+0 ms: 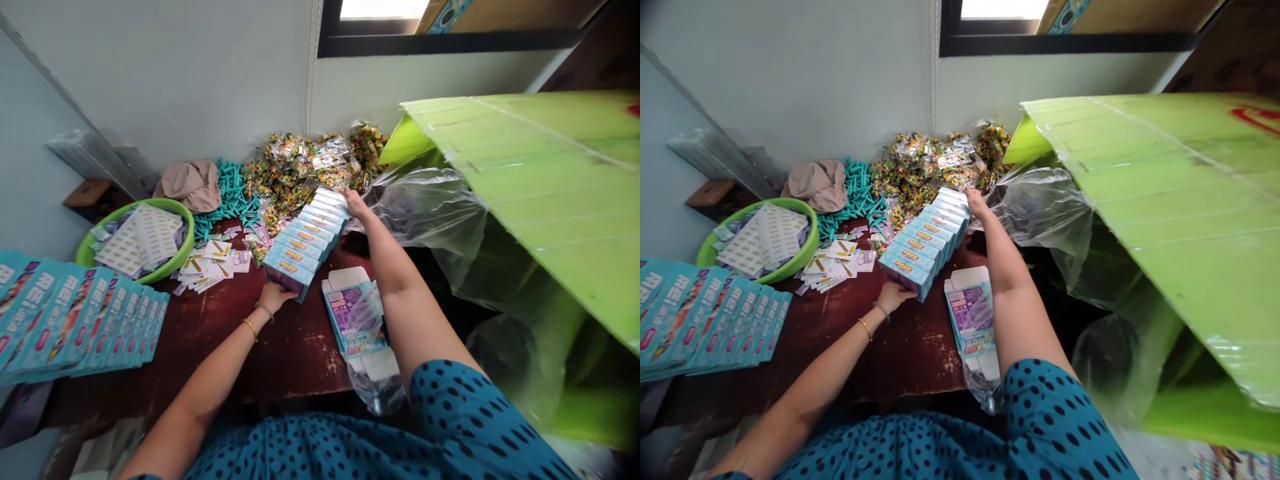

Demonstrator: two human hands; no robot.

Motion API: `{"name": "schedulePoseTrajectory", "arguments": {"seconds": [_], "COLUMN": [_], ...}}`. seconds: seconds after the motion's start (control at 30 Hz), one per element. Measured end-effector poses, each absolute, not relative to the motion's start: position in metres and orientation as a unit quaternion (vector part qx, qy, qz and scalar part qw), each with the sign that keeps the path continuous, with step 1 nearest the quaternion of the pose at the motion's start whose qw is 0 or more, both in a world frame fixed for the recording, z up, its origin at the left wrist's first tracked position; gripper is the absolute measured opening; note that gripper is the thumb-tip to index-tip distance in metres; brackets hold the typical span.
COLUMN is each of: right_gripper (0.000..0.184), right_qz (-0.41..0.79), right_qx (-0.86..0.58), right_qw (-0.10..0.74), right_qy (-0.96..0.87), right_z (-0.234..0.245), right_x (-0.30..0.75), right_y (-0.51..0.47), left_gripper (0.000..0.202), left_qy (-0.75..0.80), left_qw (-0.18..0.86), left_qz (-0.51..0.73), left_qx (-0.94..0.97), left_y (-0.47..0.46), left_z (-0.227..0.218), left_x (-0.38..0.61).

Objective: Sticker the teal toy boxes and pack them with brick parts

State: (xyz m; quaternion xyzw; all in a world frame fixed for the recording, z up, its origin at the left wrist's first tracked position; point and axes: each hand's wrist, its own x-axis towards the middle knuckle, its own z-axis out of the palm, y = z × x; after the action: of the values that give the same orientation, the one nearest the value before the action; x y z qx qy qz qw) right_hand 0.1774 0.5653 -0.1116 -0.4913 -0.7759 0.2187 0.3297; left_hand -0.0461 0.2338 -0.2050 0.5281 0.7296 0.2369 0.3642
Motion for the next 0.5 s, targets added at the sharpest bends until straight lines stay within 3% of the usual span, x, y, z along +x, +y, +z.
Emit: {"name": "schedulePoseTrajectory", "arguments": {"seconds": [0.13, 0.23, 0.37, 0.5], "right_gripper": [0.084, 0.085, 0.105, 0.116], "right_qz": [0.198, 0.188, 0.18, 0.14], "right_qx": [-0.543, -0.511, -0.348, -0.393], "right_qw": [0.384, 0.417, 0.295, 0.222], "right_qy": [-0.72, -0.728, -0.872, -0.881], "right_z": [-0.1, -0.103, -0.112, -0.112], "right_x": [0.187, 0.187, 0.162, 0.129], "right_y": [0.562, 0.505, 0.373, 0.309], "left_gripper": [0.032, 0.031, 0.024, 0.019], "left_qy": [0.726, 0.73, 0.731, 0.729], "left_qw": [0.359, 0.361, 0.372, 0.374], "left_qz": [0.234, 0.232, 0.238, 0.242], "left_qx": [0.538, 0.532, 0.521, 0.52], "left_y": [0.244, 0.242, 0.239, 0.238], "left_z": [-0.204, -0.207, -0.211, -0.211], "left_x": [-0.034, -0.031, -0.03, -0.03]}}
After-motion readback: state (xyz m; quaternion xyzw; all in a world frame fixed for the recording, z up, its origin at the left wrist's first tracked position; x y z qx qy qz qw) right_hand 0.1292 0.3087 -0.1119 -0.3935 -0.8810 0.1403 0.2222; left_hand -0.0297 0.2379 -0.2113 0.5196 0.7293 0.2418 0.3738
